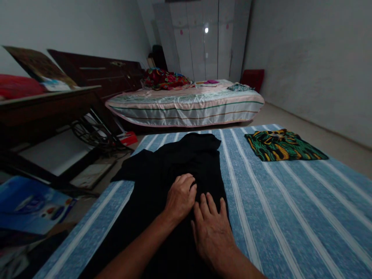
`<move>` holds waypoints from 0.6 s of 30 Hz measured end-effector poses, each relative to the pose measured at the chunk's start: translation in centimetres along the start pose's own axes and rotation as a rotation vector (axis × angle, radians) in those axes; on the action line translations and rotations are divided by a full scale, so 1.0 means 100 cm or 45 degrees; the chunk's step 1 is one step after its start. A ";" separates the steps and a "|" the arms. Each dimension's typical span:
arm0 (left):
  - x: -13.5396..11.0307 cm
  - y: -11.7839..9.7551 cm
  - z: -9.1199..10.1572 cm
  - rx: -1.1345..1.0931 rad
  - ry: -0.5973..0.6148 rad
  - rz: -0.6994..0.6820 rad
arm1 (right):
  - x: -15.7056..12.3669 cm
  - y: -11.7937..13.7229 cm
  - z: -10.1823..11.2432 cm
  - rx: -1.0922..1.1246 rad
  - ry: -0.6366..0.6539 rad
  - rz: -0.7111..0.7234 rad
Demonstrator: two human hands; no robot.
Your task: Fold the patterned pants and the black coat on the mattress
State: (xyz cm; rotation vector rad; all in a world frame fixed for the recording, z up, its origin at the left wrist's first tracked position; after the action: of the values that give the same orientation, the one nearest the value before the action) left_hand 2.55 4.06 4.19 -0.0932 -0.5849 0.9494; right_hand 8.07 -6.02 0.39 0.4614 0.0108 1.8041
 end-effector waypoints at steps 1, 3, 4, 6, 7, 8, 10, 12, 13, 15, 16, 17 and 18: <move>0.003 -0.003 -0.001 -0.029 -0.002 -0.015 | 0.000 0.000 0.001 -0.007 -0.002 -0.002; 0.009 -0.005 -0.007 -0.048 0.007 0.007 | 0.000 0.000 0.001 -0.017 -0.013 -0.009; 0.011 -0.004 -0.011 -0.037 0.010 0.038 | -0.001 0.000 0.001 -0.021 -0.018 -0.010; 0.012 0.000 -0.017 0.006 0.014 0.097 | -0.002 0.000 0.000 -0.031 -0.027 -0.015; 0.011 0.001 -0.019 0.026 0.019 0.115 | -0.002 0.000 -0.001 -0.040 -0.030 -0.017; 0.010 0.002 -0.021 0.043 0.028 0.125 | -0.002 0.000 -0.001 -0.050 -0.034 -0.016; 0.007 0.004 -0.023 0.062 0.048 0.135 | -0.002 -0.001 0.001 -0.074 -0.047 -0.011; 0.005 0.004 -0.023 0.071 0.063 0.150 | 0.002 -0.004 0.007 -0.098 -0.077 -0.011; 0.005 0.004 -0.023 0.074 0.073 0.157 | 0.006 -0.007 0.012 -0.113 -0.098 -0.011; 0.005 0.004 -0.023 0.076 0.091 0.171 | 0.015 -0.015 0.022 -0.153 -0.142 0.002; 0.005 0.004 -0.023 0.074 0.095 0.177 | 0.020 -0.020 0.026 -0.173 -0.161 0.013; 0.005 0.004 -0.023 0.069 0.095 0.179 | 0.026 -0.025 0.027 -0.187 -0.173 0.023; 0.005 0.005 -0.023 0.062 0.091 0.179 | 0.031 -0.031 0.026 -0.194 -0.178 0.027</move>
State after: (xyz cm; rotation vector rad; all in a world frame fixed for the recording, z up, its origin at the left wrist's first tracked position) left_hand 3.60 5.10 2.26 -0.1252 -0.4937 1.0915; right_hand 11.13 -2.90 2.99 0.4783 -0.2277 1.7752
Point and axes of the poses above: each hand's wrist, its own x-axis towards the middle knuckle, its own z-axis out of the back of the hand, y = z × x, the point moved 6 cm from there along x, towards the middle knuckle, and after that the axes turned 12 degrees about z, right-handed, at the moved point
